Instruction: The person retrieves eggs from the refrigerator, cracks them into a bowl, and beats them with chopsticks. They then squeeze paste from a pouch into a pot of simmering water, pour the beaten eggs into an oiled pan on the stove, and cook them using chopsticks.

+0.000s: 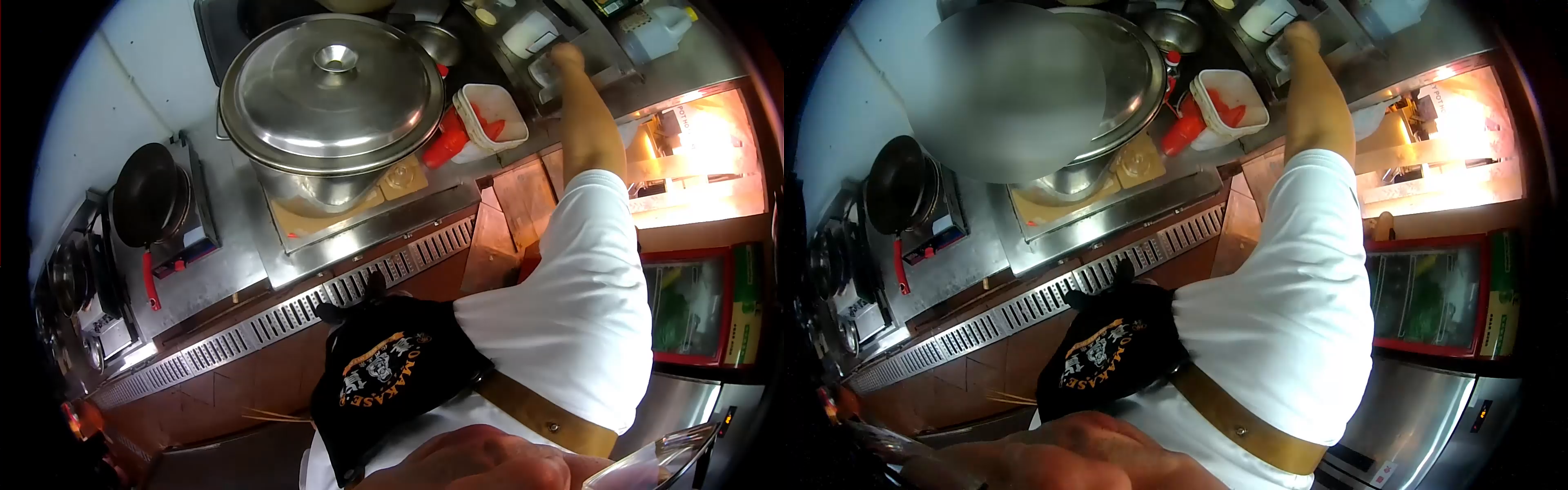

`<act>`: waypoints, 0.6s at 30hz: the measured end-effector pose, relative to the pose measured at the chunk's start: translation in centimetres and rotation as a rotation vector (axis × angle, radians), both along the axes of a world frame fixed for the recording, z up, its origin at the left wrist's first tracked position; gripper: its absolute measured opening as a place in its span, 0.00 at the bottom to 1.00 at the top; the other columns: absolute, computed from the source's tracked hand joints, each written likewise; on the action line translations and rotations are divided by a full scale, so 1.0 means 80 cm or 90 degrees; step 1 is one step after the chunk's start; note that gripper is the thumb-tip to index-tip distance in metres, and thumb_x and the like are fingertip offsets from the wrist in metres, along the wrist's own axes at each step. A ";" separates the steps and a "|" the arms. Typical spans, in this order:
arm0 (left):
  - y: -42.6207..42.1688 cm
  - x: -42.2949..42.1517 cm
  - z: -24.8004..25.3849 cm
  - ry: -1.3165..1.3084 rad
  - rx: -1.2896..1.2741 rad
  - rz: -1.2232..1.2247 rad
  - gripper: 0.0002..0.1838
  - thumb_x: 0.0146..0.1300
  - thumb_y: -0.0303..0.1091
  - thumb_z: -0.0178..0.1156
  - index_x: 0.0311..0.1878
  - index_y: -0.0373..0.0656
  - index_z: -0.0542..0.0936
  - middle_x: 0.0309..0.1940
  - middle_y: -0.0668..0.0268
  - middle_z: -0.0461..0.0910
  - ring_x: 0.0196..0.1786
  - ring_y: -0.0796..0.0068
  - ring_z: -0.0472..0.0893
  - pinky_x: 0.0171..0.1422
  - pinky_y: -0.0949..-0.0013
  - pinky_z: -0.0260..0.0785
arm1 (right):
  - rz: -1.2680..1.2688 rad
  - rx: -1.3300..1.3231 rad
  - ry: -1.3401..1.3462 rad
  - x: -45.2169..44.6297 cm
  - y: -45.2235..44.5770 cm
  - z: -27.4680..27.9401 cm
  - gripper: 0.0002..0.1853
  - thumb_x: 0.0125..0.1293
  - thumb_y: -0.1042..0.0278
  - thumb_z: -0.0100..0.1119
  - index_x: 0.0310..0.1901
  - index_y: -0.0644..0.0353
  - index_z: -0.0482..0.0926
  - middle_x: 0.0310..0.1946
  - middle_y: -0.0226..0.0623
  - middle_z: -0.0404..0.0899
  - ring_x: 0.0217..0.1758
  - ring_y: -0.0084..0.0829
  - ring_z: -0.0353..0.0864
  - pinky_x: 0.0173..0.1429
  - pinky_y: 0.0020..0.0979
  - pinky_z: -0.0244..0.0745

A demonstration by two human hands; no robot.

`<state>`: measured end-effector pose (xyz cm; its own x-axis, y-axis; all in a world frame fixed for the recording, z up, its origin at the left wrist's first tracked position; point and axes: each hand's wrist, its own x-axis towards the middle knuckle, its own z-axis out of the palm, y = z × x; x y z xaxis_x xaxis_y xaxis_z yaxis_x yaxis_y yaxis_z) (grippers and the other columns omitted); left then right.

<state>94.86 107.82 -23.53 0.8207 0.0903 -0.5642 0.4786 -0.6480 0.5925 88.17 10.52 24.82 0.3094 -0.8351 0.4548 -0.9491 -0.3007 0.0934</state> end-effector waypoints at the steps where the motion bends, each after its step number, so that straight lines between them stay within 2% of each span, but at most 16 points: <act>1: 0.000 0.001 -0.001 0.000 0.001 -0.002 0.21 0.72 0.44 0.43 0.45 0.31 0.74 0.32 0.53 0.80 0.35 0.59 0.78 0.43 0.60 0.69 | -0.019 0.066 0.012 0.004 0.004 0.021 0.18 0.59 0.58 0.50 0.37 0.63 0.83 0.37 0.45 0.83 0.43 0.41 0.84 0.50 0.40 0.75; 3: 0.000 0.002 -0.001 -0.002 0.001 -0.003 0.21 0.72 0.44 0.43 0.46 0.31 0.74 0.32 0.53 0.80 0.35 0.59 0.78 0.43 0.60 0.69 | -0.041 0.135 0.019 0.009 0.011 0.042 0.17 0.58 0.58 0.49 0.34 0.62 0.83 0.34 0.44 0.84 0.41 0.41 0.84 0.49 0.40 0.75; 5: -0.003 0.004 -0.001 -0.006 -0.001 -0.006 0.21 0.72 0.44 0.43 0.46 0.31 0.74 0.32 0.53 0.80 0.35 0.59 0.78 0.43 0.60 0.69 | -0.013 0.193 -0.049 0.009 0.016 0.052 0.19 0.59 0.59 0.44 0.26 0.63 0.82 0.24 0.42 0.82 0.29 0.37 0.82 0.41 0.39 0.73; 8: -0.007 0.009 0.002 -0.009 -0.005 -0.013 0.21 0.72 0.44 0.43 0.46 0.31 0.74 0.32 0.53 0.80 0.35 0.59 0.78 0.43 0.60 0.69 | -0.032 0.202 -0.066 -0.008 -0.056 0.028 0.20 0.59 0.57 0.43 0.25 0.62 0.81 0.23 0.43 0.81 0.29 0.38 0.82 0.41 0.40 0.73; 9: -0.006 0.010 0.003 -0.012 -0.006 -0.014 0.21 0.72 0.44 0.43 0.46 0.31 0.74 0.32 0.53 0.80 0.35 0.59 0.78 0.43 0.60 0.69 | -0.034 0.203 -0.072 -0.008 -0.039 0.030 0.20 0.59 0.57 0.43 0.25 0.62 0.81 0.23 0.43 0.81 0.29 0.38 0.82 0.41 0.40 0.73; 11: -0.007 0.011 0.004 -0.014 -0.006 -0.016 0.21 0.72 0.44 0.43 0.46 0.31 0.74 0.32 0.54 0.80 0.35 0.59 0.78 0.43 0.60 0.69 | -0.018 0.182 -0.037 0.002 0.014 0.038 0.20 0.59 0.57 0.43 0.24 0.61 0.81 0.22 0.43 0.81 0.29 0.39 0.82 0.41 0.39 0.73; 15: -0.007 0.012 0.003 -0.016 -0.010 -0.013 0.21 0.72 0.44 0.43 0.46 0.31 0.74 0.32 0.54 0.80 0.35 0.59 0.78 0.44 0.60 0.69 | -0.006 0.130 -0.063 0.003 0.017 0.030 0.20 0.59 0.57 0.43 0.24 0.61 0.81 0.22 0.43 0.81 0.29 0.40 0.82 0.42 0.40 0.72; 17: -0.006 0.014 0.002 -0.015 -0.010 -0.012 0.21 0.72 0.44 0.43 0.46 0.31 0.74 0.32 0.54 0.80 0.35 0.59 0.78 0.44 0.60 0.69 | -0.043 0.086 -0.119 0.003 -0.006 0.015 0.16 0.55 0.60 0.47 0.28 0.59 0.84 0.34 0.44 0.84 0.43 0.44 0.83 0.50 0.41 0.73; 18: -0.004 0.014 0.003 -0.017 -0.009 -0.013 0.21 0.72 0.44 0.43 0.46 0.31 0.74 0.32 0.54 0.80 0.35 0.59 0.78 0.44 0.59 0.69 | -0.042 0.086 -0.120 0.003 -0.008 0.015 0.16 0.55 0.60 0.47 0.28 0.59 0.84 0.34 0.44 0.84 0.43 0.44 0.83 0.50 0.41 0.73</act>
